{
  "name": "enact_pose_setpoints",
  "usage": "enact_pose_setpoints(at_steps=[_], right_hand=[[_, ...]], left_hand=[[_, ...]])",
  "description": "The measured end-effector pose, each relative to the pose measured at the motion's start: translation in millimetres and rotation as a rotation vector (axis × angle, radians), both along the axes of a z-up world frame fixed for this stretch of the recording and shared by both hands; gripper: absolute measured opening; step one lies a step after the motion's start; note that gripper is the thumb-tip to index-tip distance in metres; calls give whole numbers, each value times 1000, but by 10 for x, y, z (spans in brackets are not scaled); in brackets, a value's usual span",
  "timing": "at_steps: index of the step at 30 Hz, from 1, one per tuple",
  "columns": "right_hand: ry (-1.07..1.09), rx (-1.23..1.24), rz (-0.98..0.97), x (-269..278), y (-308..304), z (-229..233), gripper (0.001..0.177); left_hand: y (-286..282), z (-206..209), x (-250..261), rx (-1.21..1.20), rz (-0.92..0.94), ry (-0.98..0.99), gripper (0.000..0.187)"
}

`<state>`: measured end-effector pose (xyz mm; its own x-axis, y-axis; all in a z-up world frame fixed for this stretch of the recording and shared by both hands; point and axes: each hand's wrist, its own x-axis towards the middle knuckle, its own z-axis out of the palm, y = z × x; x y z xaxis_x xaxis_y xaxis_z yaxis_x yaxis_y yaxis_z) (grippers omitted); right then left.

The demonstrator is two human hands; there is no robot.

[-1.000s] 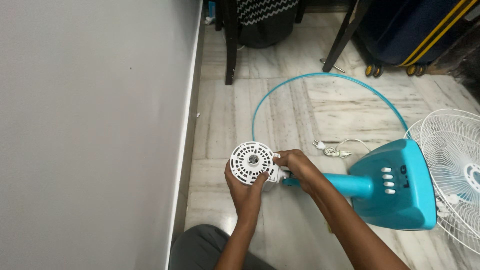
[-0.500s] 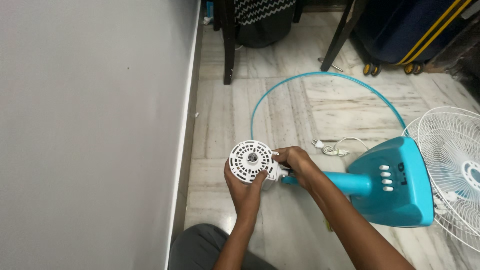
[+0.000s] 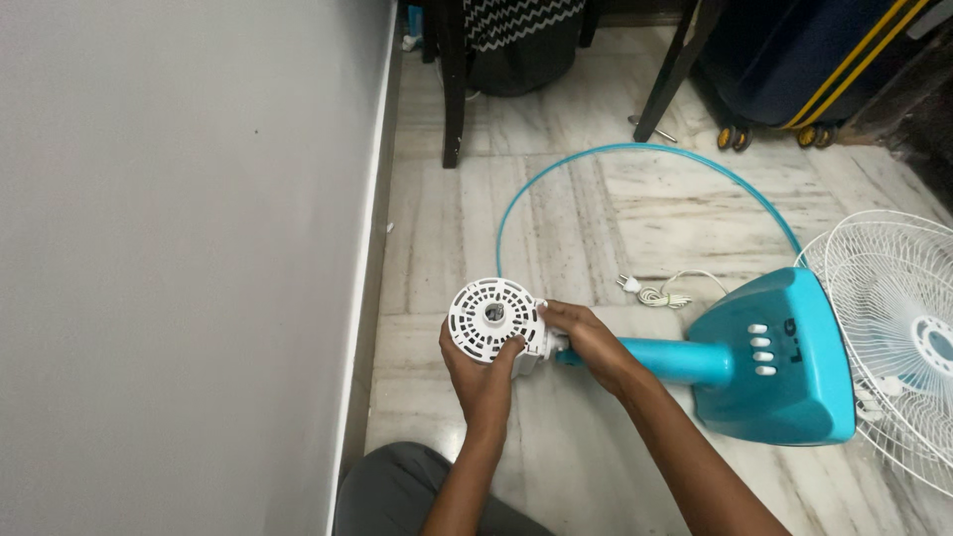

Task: The person sits on the floor and assembles a teal LG fan by attaching the white motor housing to the fan body. They use a yellow screwdriver to tighten screws into the motor housing, securing it to the fan body. The fan cage and blades are visible nearby but not attached during this segment.

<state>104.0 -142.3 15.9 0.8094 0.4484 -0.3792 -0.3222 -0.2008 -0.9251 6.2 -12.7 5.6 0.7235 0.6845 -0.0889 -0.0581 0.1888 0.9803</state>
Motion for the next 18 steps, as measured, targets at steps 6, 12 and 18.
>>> enact_pose_setpoints(at_steps=[6,12,18], right_hand=[[-108,51,-1,22,3,-210,41],[-125,-53,-139,29,204,-318,35],[-146,-156,-172,48,242,-364,31]], left_hand=[[-4,79,-25,-2,-14,41,95],[-3,142,-42,-32,-44,77,98],[-23,96,-20,68,-26,90,101]])
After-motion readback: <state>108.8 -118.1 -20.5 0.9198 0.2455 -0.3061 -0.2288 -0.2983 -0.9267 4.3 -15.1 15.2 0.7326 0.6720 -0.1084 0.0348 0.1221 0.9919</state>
